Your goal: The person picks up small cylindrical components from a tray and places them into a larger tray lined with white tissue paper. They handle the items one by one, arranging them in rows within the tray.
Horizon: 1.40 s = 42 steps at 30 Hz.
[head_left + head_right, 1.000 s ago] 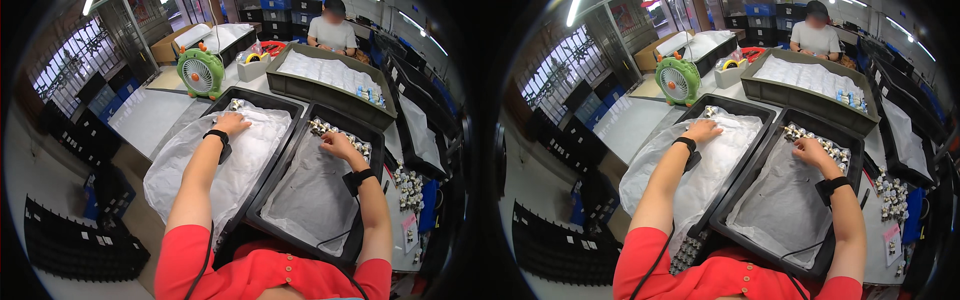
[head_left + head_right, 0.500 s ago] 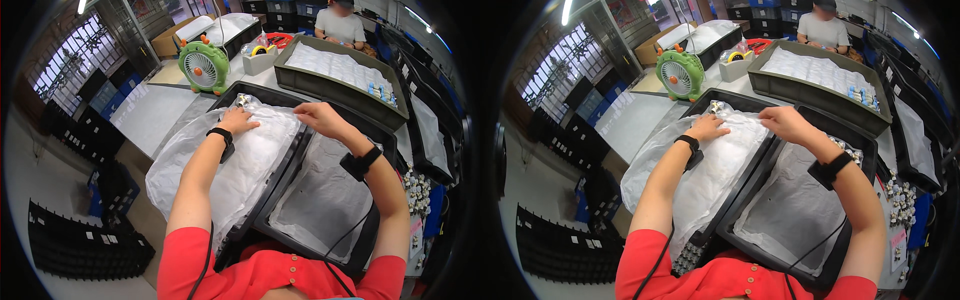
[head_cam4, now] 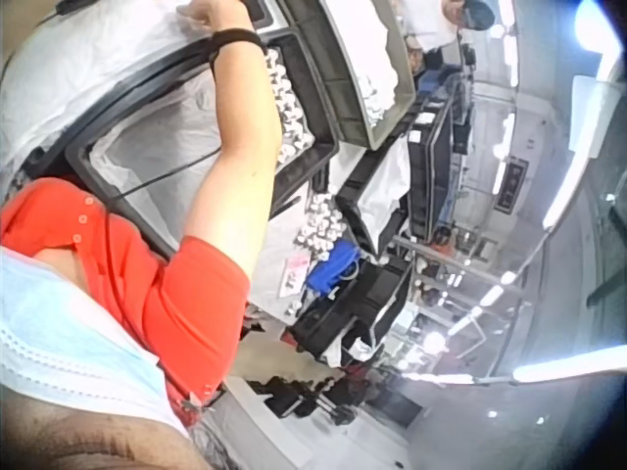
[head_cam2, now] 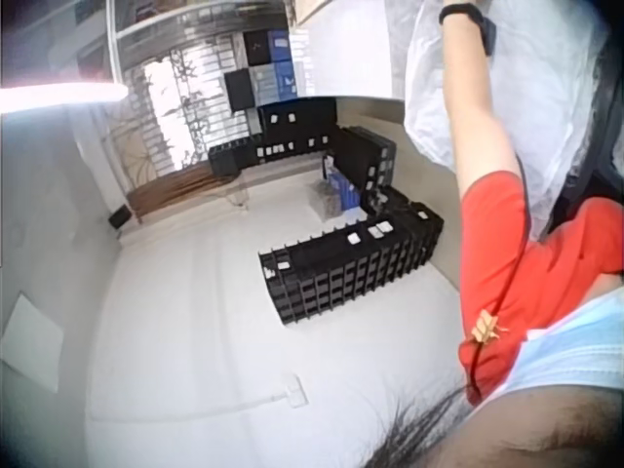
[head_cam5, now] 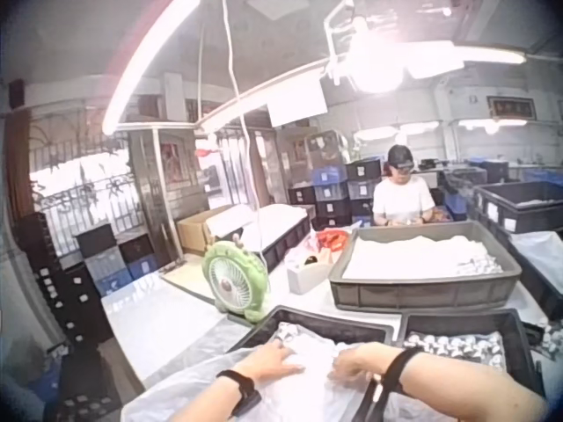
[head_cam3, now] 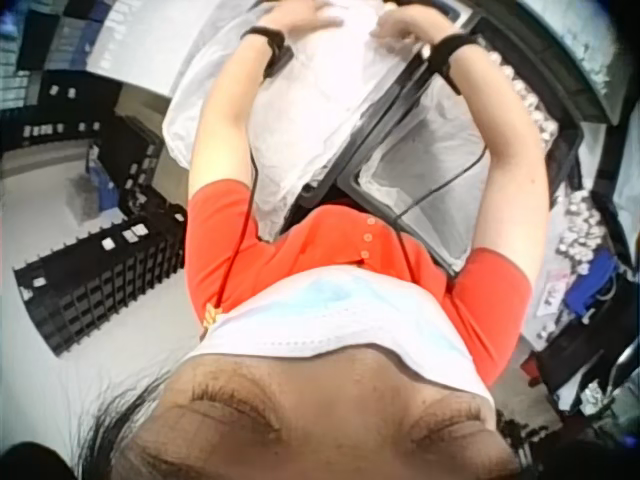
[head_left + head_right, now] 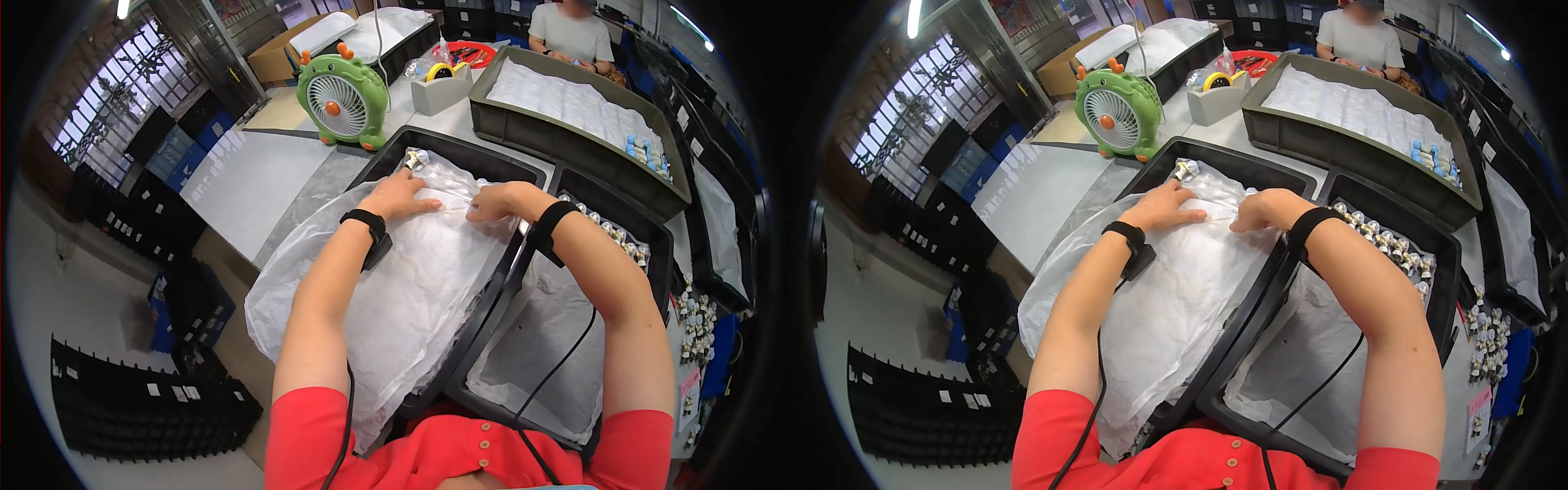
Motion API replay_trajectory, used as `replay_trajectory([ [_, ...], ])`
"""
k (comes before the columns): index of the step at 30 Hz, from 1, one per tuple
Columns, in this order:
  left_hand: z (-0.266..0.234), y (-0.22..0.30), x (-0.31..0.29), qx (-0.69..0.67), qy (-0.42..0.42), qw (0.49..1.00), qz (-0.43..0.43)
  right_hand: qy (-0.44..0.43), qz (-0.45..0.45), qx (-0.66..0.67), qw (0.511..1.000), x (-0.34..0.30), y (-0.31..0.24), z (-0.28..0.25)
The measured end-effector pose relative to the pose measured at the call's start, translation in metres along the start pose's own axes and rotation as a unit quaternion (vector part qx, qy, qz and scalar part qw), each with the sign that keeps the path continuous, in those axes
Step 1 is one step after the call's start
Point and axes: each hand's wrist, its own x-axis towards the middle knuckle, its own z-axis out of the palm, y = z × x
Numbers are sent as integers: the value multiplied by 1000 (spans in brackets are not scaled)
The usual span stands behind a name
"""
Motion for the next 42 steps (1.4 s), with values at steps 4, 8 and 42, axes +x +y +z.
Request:
replay_trajectory([
  [4, 2, -3, 3, 4, 4, 1000, 6, 44, -42, -49, 997, -3, 4, 10],
  [8, 4, 3, 10, 29, -10, 1000, -5, -22, -19, -34, 999, -9, 1, 5],
  [42, -24, 253, -152, -546, -167, 797, 197, 476, 76, 141, 865, -84, 152, 101],
])
